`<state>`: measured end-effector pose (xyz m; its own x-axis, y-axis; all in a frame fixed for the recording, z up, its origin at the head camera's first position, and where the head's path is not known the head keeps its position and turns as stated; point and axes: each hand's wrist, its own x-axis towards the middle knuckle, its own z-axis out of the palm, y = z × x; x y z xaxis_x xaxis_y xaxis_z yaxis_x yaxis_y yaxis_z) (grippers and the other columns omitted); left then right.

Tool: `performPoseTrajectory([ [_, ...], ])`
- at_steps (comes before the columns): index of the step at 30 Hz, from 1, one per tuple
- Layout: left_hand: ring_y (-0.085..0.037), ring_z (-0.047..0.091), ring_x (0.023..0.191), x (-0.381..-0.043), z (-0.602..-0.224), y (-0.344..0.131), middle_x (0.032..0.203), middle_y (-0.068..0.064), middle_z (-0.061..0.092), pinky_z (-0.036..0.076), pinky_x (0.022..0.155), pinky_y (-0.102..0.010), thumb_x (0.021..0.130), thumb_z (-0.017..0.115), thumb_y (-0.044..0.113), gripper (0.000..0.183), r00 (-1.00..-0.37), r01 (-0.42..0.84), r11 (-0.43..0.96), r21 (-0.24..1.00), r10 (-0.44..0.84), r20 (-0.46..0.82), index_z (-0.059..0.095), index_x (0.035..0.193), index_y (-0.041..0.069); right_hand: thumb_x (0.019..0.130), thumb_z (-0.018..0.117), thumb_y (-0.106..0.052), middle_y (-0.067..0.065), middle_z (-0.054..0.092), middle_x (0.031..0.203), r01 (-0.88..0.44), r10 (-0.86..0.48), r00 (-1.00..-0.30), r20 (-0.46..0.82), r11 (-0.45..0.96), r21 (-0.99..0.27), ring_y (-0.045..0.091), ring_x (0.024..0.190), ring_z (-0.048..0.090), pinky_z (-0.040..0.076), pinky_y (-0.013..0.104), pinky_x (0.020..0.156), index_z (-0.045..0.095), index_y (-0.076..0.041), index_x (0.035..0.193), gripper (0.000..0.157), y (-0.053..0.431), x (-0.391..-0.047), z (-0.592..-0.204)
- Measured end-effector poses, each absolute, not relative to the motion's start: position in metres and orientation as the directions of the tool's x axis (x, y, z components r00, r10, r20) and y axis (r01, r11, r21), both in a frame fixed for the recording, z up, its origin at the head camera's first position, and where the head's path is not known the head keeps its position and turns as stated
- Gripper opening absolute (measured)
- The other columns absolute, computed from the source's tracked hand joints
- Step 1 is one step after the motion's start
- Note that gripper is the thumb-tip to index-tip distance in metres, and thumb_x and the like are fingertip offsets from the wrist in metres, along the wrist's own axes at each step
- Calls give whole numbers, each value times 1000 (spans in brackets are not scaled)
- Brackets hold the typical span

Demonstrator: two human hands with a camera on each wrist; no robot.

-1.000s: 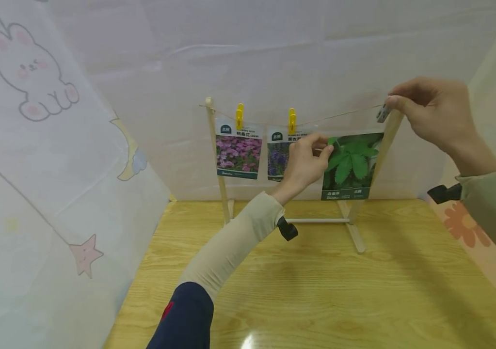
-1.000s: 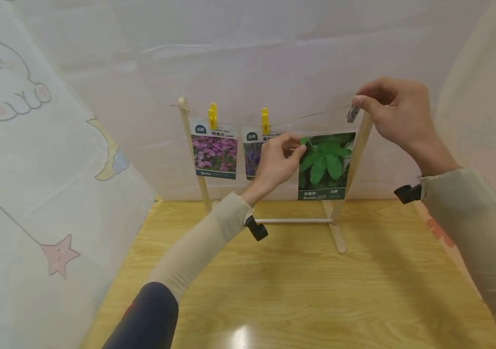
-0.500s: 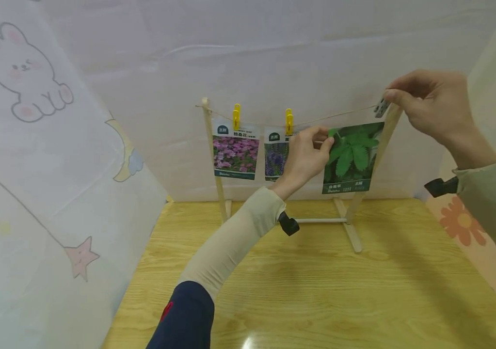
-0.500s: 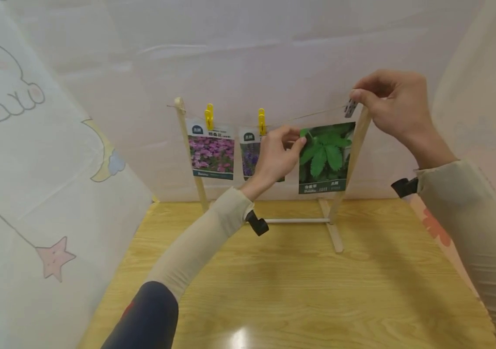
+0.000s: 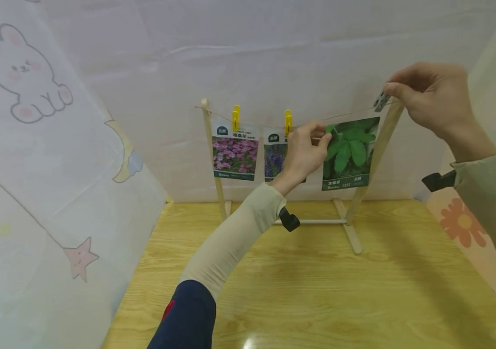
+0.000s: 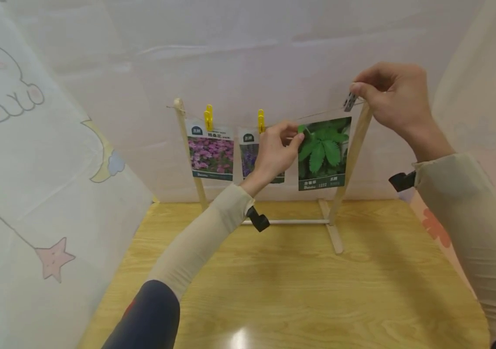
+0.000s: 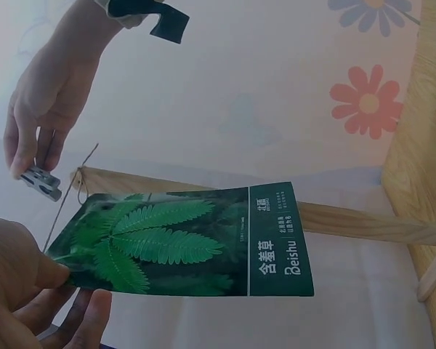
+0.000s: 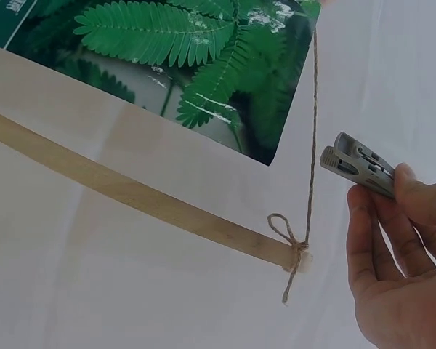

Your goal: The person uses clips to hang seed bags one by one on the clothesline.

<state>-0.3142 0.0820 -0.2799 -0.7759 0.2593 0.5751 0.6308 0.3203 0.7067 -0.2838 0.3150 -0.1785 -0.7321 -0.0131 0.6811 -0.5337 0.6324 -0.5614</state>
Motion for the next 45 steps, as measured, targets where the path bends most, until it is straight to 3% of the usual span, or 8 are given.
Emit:
performPoseTrajectory([
  [11,-10,71,88,-314,-277,84,110,-7,73,53,72,-12,100,64,16,25,-788,615,321,720,243,565,67,122,7,92,74,-20,-23,66,79,-501,-23,-764,645,650,-571,-2,71,58,42,14,65,78,-4,103,19,316,-291,-173],
  [25,-8,70,88,-315,-279,89,110,-4,74,53,72,-12,100,64,17,24,-805,594,328,735,234,546,68,122,9,93,74,-24,-27,65,79,-457,-64,-802,595,706,-541,-2,70,58,40,12,58,78,-7,103,20,313,-295,-177],
  [45,-12,71,90,-316,-277,84,113,-9,73,53,74,-11,100,63,16,25,-773,635,320,703,240,588,67,123,5,96,69,-33,-26,62,84,-408,-122,-847,518,773,-485,2,74,56,41,17,60,76,-7,112,31,298,-298,-177],
])
